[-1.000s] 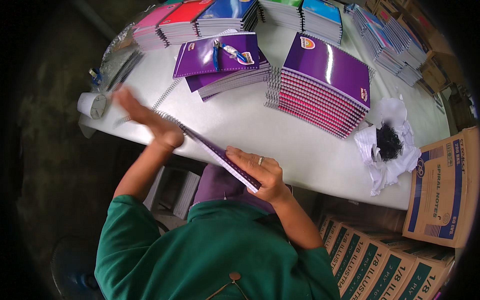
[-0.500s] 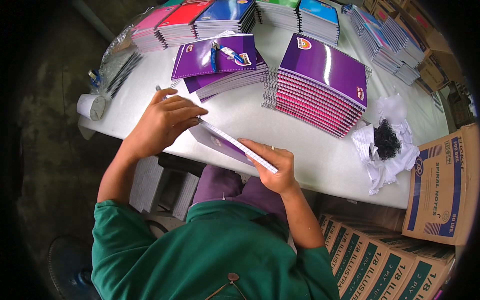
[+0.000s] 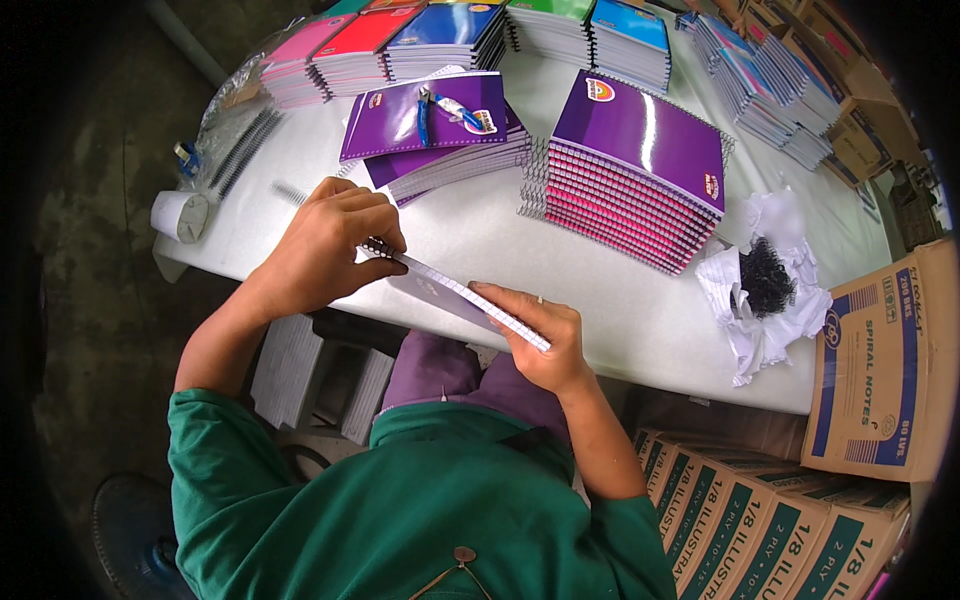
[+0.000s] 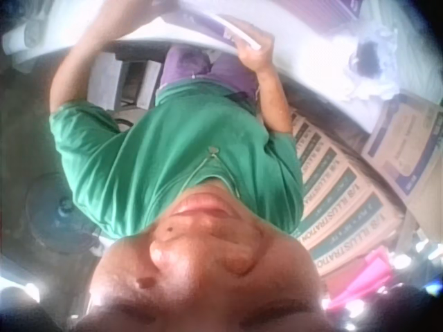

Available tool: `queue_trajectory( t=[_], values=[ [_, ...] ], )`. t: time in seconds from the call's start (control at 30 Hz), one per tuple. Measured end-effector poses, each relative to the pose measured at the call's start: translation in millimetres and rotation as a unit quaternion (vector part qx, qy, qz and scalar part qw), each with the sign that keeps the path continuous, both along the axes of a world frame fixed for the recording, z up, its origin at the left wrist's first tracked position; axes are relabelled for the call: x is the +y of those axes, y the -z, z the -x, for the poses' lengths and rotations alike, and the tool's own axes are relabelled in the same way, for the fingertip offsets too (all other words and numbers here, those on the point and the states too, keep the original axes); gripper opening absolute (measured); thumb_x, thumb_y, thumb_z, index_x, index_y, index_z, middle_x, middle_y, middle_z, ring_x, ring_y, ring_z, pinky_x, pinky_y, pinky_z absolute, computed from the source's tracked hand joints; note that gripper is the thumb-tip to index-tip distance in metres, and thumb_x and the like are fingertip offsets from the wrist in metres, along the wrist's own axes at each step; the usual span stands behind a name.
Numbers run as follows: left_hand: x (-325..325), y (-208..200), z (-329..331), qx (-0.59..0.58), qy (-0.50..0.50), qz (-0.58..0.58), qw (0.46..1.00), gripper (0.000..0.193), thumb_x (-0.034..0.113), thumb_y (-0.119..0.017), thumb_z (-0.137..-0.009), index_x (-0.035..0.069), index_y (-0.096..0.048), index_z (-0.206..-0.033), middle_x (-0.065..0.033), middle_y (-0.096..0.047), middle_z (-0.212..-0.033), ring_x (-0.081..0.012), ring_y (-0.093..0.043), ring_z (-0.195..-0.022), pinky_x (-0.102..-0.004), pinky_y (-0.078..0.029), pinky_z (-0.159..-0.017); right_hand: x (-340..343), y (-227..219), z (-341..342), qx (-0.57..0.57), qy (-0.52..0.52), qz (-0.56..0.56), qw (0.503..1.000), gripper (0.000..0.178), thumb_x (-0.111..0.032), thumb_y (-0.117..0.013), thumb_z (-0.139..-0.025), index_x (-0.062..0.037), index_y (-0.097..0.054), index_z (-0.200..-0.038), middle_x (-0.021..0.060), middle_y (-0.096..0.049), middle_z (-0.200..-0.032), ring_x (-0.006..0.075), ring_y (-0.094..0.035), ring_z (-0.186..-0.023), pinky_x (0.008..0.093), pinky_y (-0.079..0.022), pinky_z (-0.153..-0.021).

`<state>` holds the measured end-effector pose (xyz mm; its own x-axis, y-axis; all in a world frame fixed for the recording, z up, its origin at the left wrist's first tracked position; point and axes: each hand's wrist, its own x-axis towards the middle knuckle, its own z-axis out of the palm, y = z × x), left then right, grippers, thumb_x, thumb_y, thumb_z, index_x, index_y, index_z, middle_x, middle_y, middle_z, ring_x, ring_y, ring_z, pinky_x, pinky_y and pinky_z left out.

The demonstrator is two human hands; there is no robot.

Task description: The person threads a metal spiral coil through the holes of several purple notebooks by hand and places them into a cardboard box.

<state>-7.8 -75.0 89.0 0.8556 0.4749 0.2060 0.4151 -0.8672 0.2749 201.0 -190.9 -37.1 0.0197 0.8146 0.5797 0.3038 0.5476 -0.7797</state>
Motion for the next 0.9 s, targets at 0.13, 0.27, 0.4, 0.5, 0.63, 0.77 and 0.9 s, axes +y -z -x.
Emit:
queue_trajectory(
  t=[0.13, 0.27, 0.4, 0.5, 0.63, 0.77, 0.9],
  values=[
    [-8.2, 1.0, -4.7, 0.004, -0.040, -0.007, 0.999, 0.018, 0.012, -0.076, -0.066, 0.008, -0.062, -0.077, -0.0030, -0.062, -0.074, -0.0200, -0.058, -0.073, -0.0331, -0.037, -0.081, 1.0, -3.4, 2.3, -0.022, 0.019, -0.021, 0.999, 0.027, 0.006, -0.061, -0.079, 0.0024, -0.063, -0.106, 0.0144, -0.068, -0.094, 0.0185, -0.067, -0.076, 0.0255, -0.052, -0.066],
    [-7.2, 2.8, -5.2, 0.016, -0.052, -0.037, 0.998, 0.020, 0.013, -0.075, -0.066, 0.008, -0.062, -0.081, -0.0035, -0.062, -0.080, -0.0207, -0.058, -0.078, -0.0353, -0.037, -0.084, 2.4, -3.7, 0.9, -0.023, 0.025, -0.015, 0.999, 0.031, 0.007, -0.061, -0.076, -0.0008, -0.064, -0.107, 0.0140, -0.068, -0.096, 0.0211, -0.068, -0.082, 0.0278, -0.053, -0.069],
    [3.0, 8.5, 3.4, 0.016, -0.013, -0.149, 0.989, 0.027, 0.016, -0.072, -0.070, 0.009, -0.062, -0.094, -0.0056, -0.061, -0.097, -0.0217, -0.056, -0.096, -0.0401, -0.035, -0.094, 5.9, 0.4, -1.6, 0.041, 0.045, 0.032, 0.998, 0.027, 0.003, -0.061, -0.082, -0.0012, -0.064, -0.108, 0.0125, -0.069, -0.090, 0.0144, -0.065, -0.074, 0.0246, -0.050, -0.064],
    [2.6, -5.5, 1.0, 0.091, -0.065, -0.086, 0.990, 0.029, 0.018, -0.071, -0.073, 0.010, -0.063, -0.100, -0.0054, -0.061, -0.099, -0.0213, -0.056, -0.099, -0.0400, -0.033, -0.099, 4.7, -0.2, -4.6, 0.042, 0.014, 0.064, 0.997, 0.026, 0.003, -0.061, -0.082, -0.0010, -0.064, -0.108, 0.0122, -0.069, -0.090, 0.0130, -0.065, -0.074, 0.0241, -0.049, -0.064],
    [4.4, 18.0, 1.1, -0.049, -0.018, -0.218, 0.975, 0.022, 0.016, -0.073, -0.069, 0.010, -0.060, -0.086, -0.0026, -0.059, -0.093, -0.0215, -0.056, -0.093, -0.0400, -0.035, -0.092, 3.9, 0.5, -1.9, 0.033, 0.026, 0.058, 0.997, 0.031, 0.007, -0.060, -0.079, -0.0012, -0.064, -0.108, 0.0138, -0.068, -0.095, 0.0176, -0.067, -0.079, 0.0259, -0.052, -0.068],
    [1.5, 13.4, 3.5, 0.004, -0.030, -0.124, 0.992, 0.030, 0.021, -0.077, -0.066, 0.012, -0.063, -0.091, -0.0066, -0.056, -0.107, -0.0250, -0.049, -0.109, -0.0403, -0.031, -0.098, 5.4, 0.3, -0.1, -0.028, 0.022, -0.028, 0.999, 0.037, 0.010, -0.058, -0.072, 0.0008, -0.063, -0.108, 0.0159, -0.066, -0.101, 0.0252, -0.067, -0.087, 0.0299, -0.054, -0.075],
    [-0.3, 80.6, 3.5, -0.185, -0.114, -0.256, 0.942, 0.092, 0.069, -0.059, -0.067, 0.003, -0.043, -0.128, -0.0206, -0.030, -0.142, -0.0410, -0.021, -0.134, -0.0549, -0.010, -0.107, 11.2, 2.7, 5.2, -0.062, 0.026, -0.108, 0.992, 0.036, 0.008, -0.057, -0.071, 0.0028, -0.063, -0.106, 0.0177, -0.066, -0.101, 0.0280, -0.067, -0.090, 0.0316, -0.054, -0.076]
  ],
)
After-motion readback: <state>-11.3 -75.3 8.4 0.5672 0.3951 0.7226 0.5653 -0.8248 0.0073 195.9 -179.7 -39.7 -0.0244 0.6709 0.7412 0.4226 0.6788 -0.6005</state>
